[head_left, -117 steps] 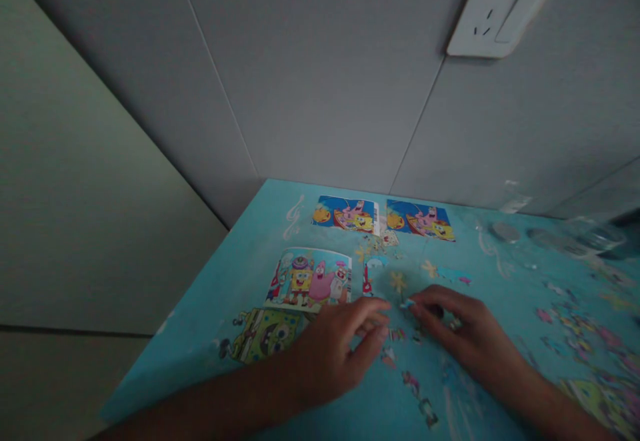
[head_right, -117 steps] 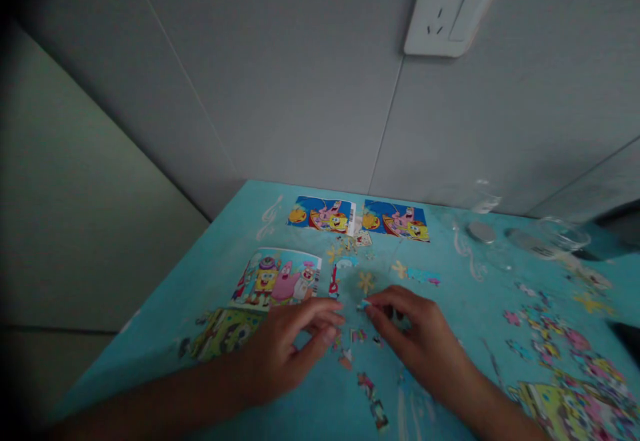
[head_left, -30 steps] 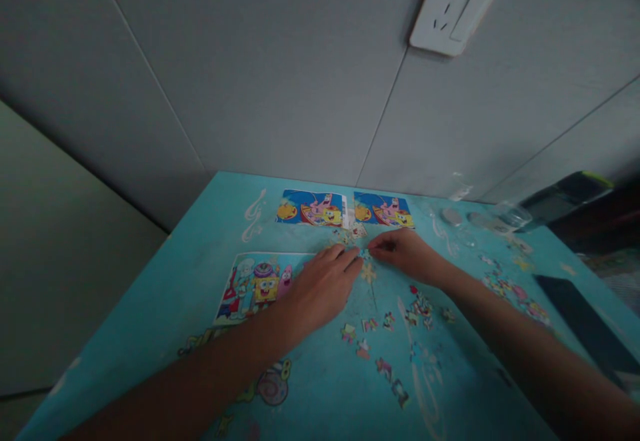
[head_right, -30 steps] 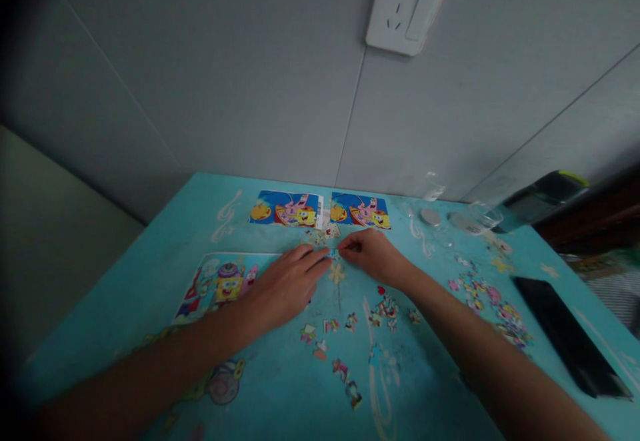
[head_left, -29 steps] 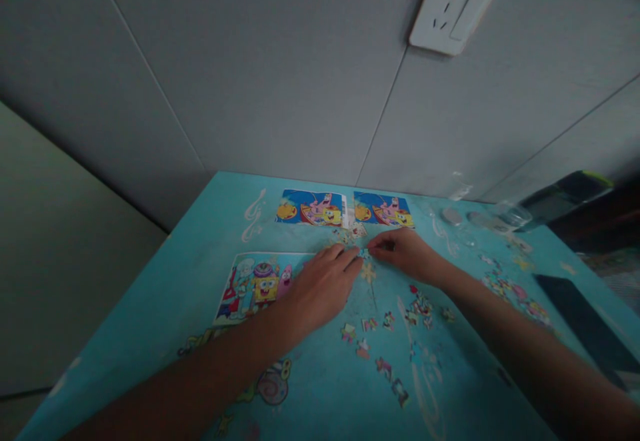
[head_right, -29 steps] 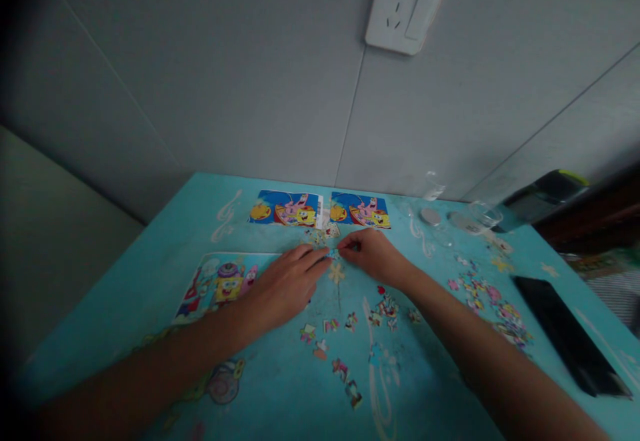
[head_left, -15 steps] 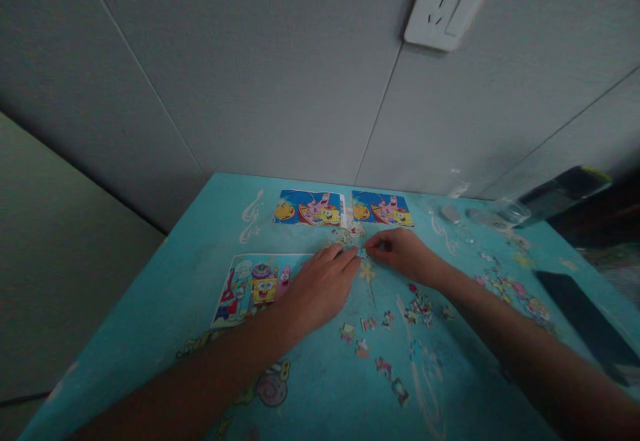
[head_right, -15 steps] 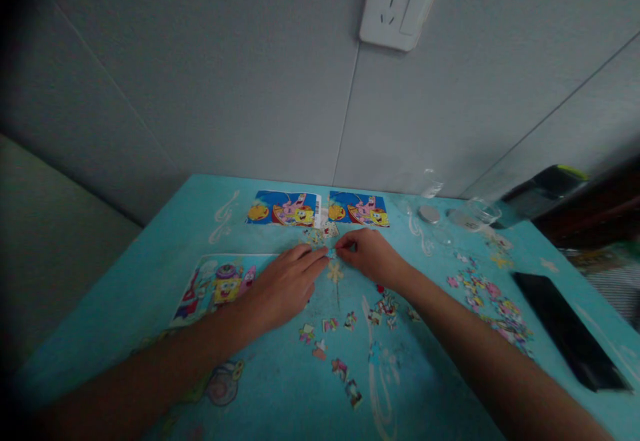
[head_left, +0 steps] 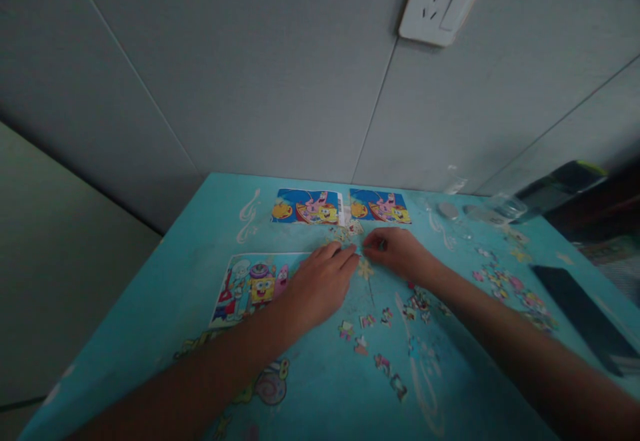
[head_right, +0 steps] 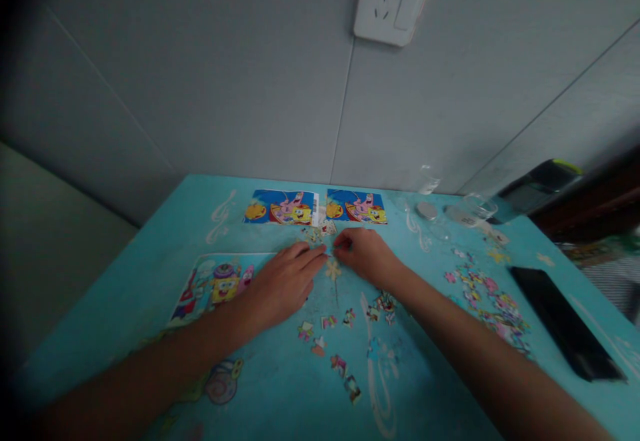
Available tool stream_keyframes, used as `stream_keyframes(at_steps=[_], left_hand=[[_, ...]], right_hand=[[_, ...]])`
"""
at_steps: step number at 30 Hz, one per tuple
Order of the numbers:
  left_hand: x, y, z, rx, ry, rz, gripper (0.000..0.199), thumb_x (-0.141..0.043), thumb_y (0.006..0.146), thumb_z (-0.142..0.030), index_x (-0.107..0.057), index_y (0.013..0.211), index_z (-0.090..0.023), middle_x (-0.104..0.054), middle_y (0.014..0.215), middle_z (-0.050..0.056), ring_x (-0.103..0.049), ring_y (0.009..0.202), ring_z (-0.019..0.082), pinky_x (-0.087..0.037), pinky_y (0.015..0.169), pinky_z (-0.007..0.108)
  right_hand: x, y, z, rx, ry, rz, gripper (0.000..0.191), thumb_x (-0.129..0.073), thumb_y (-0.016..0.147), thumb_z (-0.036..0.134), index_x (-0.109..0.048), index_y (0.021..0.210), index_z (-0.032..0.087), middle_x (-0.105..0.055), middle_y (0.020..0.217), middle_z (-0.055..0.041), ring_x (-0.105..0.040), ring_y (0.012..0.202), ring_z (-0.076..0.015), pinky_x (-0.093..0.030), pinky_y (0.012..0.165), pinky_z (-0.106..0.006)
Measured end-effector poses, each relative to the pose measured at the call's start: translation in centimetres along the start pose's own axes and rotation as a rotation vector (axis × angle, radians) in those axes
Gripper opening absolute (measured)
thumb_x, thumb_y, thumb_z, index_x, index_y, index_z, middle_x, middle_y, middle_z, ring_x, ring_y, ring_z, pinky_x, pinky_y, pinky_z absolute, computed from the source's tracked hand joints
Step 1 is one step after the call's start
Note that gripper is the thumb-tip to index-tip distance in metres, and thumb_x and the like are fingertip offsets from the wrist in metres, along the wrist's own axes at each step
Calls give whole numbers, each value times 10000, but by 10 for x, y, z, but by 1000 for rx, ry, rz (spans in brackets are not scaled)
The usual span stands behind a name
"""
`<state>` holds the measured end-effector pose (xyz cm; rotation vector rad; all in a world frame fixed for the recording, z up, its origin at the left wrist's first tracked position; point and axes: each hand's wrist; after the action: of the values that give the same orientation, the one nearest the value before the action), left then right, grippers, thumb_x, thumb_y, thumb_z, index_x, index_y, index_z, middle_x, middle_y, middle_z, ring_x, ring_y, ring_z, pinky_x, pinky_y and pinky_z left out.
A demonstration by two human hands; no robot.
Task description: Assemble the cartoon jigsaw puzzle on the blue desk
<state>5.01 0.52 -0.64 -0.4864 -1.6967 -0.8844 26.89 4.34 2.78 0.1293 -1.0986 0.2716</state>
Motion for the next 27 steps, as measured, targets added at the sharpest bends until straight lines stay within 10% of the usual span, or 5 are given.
stream_keyframes(at_steps=[17, 27], left_hand=[[1, -1, 5, -27, -48, 6, 445, -549, 939, -133, -561, 1383, -169, -564, 1448, 89, -508, 1217, 272, -470, 1086, 462], [2, -2, 11, -16, -143, 19, 464, -512, 949, -94, -562, 1403, -180, -558, 1450, 84, -470, 1268, 265, -439, 1125, 481]], right_hand=[[26, -100, -54, -144, 126, -451, 250, -595, 976, 388, -757, 1094, 239, -775, 1006, -54, -689, 837, -220, -518, 706, -340], [29, -108, -54, -125, 38, -539, 243, -605, 965, 365, -769, 1097, 244, -758, 910, -45, -636, 713, -190, -510, 671, -329]])
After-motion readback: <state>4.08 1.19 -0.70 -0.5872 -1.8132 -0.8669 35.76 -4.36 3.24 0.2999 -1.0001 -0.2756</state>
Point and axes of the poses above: each hand's wrist, its own y-axis towards the middle knuckle, its own x-axis out of the back of the hand, z = x × y
